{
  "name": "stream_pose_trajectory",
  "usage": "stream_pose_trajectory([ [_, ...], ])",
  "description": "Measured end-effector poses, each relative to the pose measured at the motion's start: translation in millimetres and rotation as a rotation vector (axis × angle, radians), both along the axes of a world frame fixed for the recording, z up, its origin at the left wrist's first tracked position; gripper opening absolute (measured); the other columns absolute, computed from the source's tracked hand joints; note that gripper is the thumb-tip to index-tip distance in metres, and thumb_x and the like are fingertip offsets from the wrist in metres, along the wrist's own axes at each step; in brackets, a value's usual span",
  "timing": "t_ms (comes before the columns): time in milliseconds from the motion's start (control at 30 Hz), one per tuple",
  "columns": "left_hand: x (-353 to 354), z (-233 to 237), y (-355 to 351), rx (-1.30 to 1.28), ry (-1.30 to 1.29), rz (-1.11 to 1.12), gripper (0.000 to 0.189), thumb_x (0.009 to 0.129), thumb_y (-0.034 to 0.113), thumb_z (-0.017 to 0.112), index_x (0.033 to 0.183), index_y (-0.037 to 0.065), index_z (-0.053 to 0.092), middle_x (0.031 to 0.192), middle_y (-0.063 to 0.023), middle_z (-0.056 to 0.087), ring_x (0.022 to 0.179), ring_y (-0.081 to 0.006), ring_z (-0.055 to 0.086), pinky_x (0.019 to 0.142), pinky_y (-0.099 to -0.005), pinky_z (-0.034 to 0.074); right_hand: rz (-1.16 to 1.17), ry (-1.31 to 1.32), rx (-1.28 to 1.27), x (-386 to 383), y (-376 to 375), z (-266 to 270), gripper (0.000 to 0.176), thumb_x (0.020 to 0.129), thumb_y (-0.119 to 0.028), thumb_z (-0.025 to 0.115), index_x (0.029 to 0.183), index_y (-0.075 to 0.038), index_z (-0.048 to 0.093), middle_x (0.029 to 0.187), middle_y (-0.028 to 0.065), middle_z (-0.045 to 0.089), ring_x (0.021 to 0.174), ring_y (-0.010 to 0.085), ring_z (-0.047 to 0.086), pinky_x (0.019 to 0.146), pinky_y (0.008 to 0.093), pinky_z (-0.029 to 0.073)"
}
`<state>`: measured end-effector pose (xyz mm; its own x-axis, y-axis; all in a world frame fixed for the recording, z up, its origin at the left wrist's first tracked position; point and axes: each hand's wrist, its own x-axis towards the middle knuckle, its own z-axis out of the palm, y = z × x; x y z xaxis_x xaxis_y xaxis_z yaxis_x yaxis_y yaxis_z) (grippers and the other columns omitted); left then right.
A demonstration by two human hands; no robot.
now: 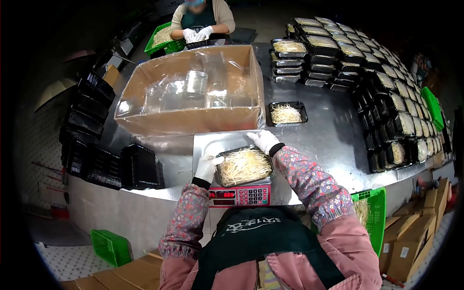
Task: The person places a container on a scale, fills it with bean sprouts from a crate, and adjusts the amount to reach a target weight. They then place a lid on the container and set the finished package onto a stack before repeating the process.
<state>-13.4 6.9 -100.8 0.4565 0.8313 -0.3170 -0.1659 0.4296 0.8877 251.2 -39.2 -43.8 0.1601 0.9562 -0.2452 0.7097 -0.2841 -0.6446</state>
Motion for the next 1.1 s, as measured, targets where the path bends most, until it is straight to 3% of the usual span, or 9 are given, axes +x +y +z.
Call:
stream_pose_trajectory([
  [267,2,14,-8,0.030,-0.021,0.025,0.009,0.083,0.002,0.068,0.090,0.003,0.063,0.084,-0.0034,0.065,0.072,-0.0106,0.060,0.064,-0.0235,0.047,-0.152,0.202,-0.008,19,33,-103,0.077,0.086,-0.067,0.053,0.106,0.006,0.068,0.109,0.0252,0.067,0.113,0.0342,0.060,0.100,0.0374,0.042],
  [333,3,8,-8,0.066,-0.002,0.037,0.009,0.082,0.004,0.070,0.087,0.004,0.063,0.080,-0.0007,0.063,0.064,-0.0074,0.054,0.056,-0.0218,0.041,-0.051,0.139,0.119,21,24,-85,0.085,0.086,-0.077,0.041,0.097,0.003,0.069,0.097,0.0219,0.070,0.090,0.0323,0.067,0.082,0.0404,0.051],
  [400,-5,-8,0,0.099,0.069,0.020,0.009,0.082,0.005,0.070,0.086,0.005,0.062,0.077,0.0003,0.062,0.062,-0.0063,0.052,0.053,-0.0216,0.038,-0.130,0.608,-0.406,39,27,-54,0.089,0.084,-0.083,0.029,0.085,-0.002,0.067,0.072,0.0147,0.067,0.054,0.0255,0.062,0.052,0.0395,0.049],
  [433,-8,-4,1,0.037,0.099,0.013,0.011,0.083,-0.003,0.065,0.091,0.002,0.062,0.089,-0.0045,0.062,0.081,-0.0137,0.061,0.075,-0.0259,0.051,-0.199,0.902,-0.544,44,18,-23,0.082,0.085,-0.082,0.028,0.070,-0.009,0.061,0.057,0.0056,0.058,0.038,0.0176,0.048,0.038,0.0329,0.040],
  [533,-8,2,-3,0.055,0.160,0.007,0.012,0.083,-0.003,0.066,0.092,0.003,0.062,0.088,-0.0040,0.062,0.078,-0.0137,0.062,0.073,-0.0256,0.051,-0.273,0.549,-0.318,41,19,-10,0.089,0.087,-0.080,0.021,0.080,-0.004,0.067,0.068,0.0162,0.065,0.050,0.0259,0.060,0.048,0.0423,0.047],
  [600,-7,0,-4,0.049,0.117,0.033,0.010,0.081,0.004,0.070,0.087,0.005,0.062,0.080,-0.0006,0.062,0.066,-0.0081,0.055,0.059,-0.0225,0.041,0.033,-0.029,0.085,21,5,-1,0.083,0.091,-0.072,0.027,0.091,-0.002,0.070,0.083,0.0213,0.069,0.078,0.0356,0.067,0.074,0.0463,0.052],
  [667,-3,0,-4,0.047,0.096,0.050,0.011,0.080,0.007,0.073,0.085,0.006,0.063,0.078,0.0003,0.062,0.062,-0.0061,0.053,0.053,-0.0213,0.038,0.074,-0.231,-0.025,-7,-6,19,0.072,0.094,-0.064,0.035,0.102,-0.002,0.071,0.100,0.0239,0.068,0.101,0.0383,0.063,0.091,0.0431,0.047],
  [933,-2,-4,-2,0.006,-0.038,0.065,0.008,0.081,0.002,0.068,0.088,0.002,0.064,0.086,-0.0051,0.065,0.075,-0.0135,0.062,0.069,-0.0267,0.050,0.013,0.003,-0.008,-2,17,-40,0.063,0.093,-0.057,0.050,0.091,0.003,0.071,0.089,0.0192,0.071,0.085,0.0340,0.067,0.084,0.0406,0.049],
  [1100,-4,12,-25,-0.037,-0.162,0.235,0.012,0.086,0.002,0.063,0.097,-0.002,0.063,0.092,-0.0077,0.066,0.084,-0.0179,0.064,0.072,-0.0283,0.052,-0.320,0.684,-0.017,27,44,-30,0.056,0.090,-0.060,0.056,0.085,-0.006,0.067,0.076,0.0063,0.066,0.067,0.0136,0.062,0.064,0.0296,0.049],
])
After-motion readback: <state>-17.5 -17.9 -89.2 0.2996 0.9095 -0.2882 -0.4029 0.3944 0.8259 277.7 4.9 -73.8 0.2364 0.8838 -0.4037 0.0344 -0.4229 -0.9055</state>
